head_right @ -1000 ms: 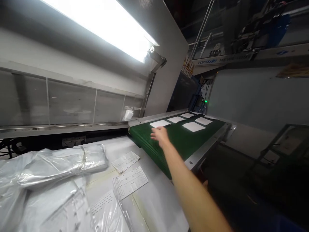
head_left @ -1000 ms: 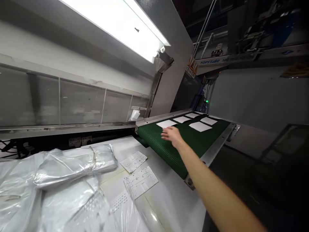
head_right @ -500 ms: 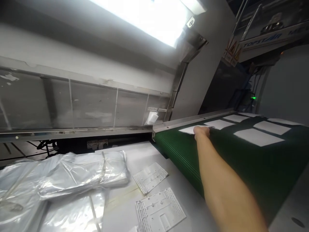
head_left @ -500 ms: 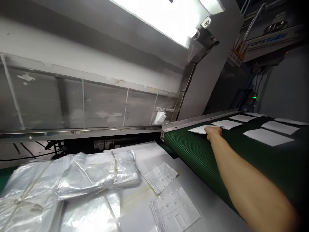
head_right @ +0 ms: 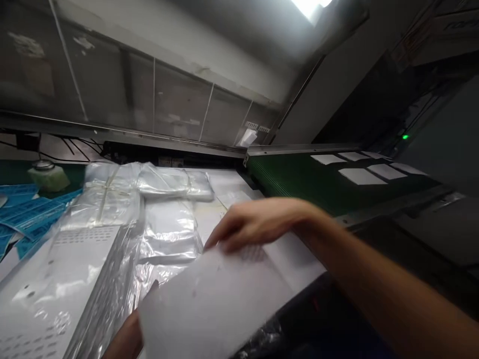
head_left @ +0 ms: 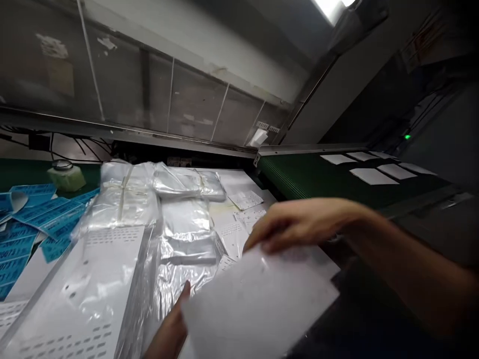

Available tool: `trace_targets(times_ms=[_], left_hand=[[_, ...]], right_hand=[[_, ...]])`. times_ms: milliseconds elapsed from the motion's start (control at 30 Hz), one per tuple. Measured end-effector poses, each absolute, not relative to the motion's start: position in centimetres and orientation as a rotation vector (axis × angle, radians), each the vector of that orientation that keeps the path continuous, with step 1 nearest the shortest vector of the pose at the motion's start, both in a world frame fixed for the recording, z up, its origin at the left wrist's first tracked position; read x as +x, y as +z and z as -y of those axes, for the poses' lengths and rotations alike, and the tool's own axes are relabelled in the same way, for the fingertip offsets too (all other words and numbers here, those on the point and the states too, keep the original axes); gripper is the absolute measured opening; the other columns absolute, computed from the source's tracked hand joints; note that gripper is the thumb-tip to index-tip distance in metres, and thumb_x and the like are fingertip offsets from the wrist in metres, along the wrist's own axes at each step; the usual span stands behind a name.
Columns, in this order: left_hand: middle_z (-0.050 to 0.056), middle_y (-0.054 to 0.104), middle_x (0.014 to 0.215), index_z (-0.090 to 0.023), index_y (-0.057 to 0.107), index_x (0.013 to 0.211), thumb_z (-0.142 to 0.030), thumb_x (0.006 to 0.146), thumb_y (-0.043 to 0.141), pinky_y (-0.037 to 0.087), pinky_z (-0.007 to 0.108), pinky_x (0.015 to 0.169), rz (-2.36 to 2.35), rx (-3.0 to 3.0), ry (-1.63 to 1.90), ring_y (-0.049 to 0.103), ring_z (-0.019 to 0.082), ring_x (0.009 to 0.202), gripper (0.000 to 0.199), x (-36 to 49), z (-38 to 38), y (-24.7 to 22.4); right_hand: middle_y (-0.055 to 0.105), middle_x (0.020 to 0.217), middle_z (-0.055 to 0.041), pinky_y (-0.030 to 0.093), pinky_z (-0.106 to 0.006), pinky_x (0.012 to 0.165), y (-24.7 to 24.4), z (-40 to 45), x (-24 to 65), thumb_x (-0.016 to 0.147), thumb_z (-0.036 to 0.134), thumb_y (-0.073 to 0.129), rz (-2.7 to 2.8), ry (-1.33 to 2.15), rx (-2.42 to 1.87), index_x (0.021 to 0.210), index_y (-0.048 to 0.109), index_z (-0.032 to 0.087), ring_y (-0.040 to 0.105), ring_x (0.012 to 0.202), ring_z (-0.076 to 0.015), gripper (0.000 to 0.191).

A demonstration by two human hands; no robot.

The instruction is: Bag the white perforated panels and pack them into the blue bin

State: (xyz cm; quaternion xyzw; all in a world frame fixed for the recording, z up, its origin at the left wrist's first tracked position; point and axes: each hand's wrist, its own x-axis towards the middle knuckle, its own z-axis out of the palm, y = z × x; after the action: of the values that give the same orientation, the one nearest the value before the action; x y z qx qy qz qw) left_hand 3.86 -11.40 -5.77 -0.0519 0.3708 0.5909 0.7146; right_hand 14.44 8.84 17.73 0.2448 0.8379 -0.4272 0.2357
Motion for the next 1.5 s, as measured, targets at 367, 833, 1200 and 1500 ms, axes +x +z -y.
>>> trace_targets(times_ms=[367, 833, 1200, 1500], left_hand=[[0.017, 0.065, 0.109, -0.012, 0.045, 0.128, -0.036, 0.06, 0.077, 0.05, 0.037, 0.073, -0.497, 0.47, 1.201, 0.062, 0.034, 0.097, 0.079, 2.6, 15.0, -5.6], [0.011, 0.055, 0.128, -0.021, 0.043, 0.129, -0.047, 0.065, 0.072, 0.039, 0.04, 0.099, -1.293, 0.822, 1.718, 0.049, 0.033, 0.118, 0.075, 3.8, 16.2, -10.6], [0.014, 0.068, 0.101, -0.012, 0.062, 0.106, -0.06, 0.073, 0.058, 0.046, 0.043, 0.088, -1.045, 0.776, 1.731, 0.057, 0.034, 0.104, 0.059, 2.8, 16.5, -9.4], [0.014, 0.066, 0.102, -0.013, 0.055, 0.115, -0.045, 0.074, 0.066, 0.048, 0.041, 0.081, -0.983, 0.74, 1.637, 0.062, 0.029, 0.092, 0.053, 3.6, 17.7, -8.1]], right_hand=[[0.063, 0.114, -0.0033, 0.04, -0.047, 0.094, 9.9, 2.2, 14.6, 0.081, 0.032, 0.059, -3.069, -0.751, 1.002, 0.109, 0.065, 0.029, 0.052, 0.112, -0.0264, 0.029], [0.069, 0.083, -0.0075, 0.051, -0.031, 0.069, -8.9, 10.4, 16.3, 0.062, 0.051, 0.073, -2.167, -2.938, 1.939, 0.086, 0.057, 0.019, 0.065, 0.082, -0.0254, 0.044], [0.07, 0.076, -0.0052, 0.05, -0.036, 0.076, -10.3, 10.6, 16.3, 0.067, 0.044, 0.073, -1.614, -3.444, 1.438, 0.09, 0.06, 0.018, 0.066, 0.079, -0.0248, 0.037], [0.068, 0.093, -0.0084, 0.051, -0.038, 0.074, -8.8, 11.8, 17.1, 0.072, 0.048, 0.067, -1.783, -3.156, 1.542, 0.101, 0.057, 0.018, 0.065, 0.085, -0.0268, 0.043]])
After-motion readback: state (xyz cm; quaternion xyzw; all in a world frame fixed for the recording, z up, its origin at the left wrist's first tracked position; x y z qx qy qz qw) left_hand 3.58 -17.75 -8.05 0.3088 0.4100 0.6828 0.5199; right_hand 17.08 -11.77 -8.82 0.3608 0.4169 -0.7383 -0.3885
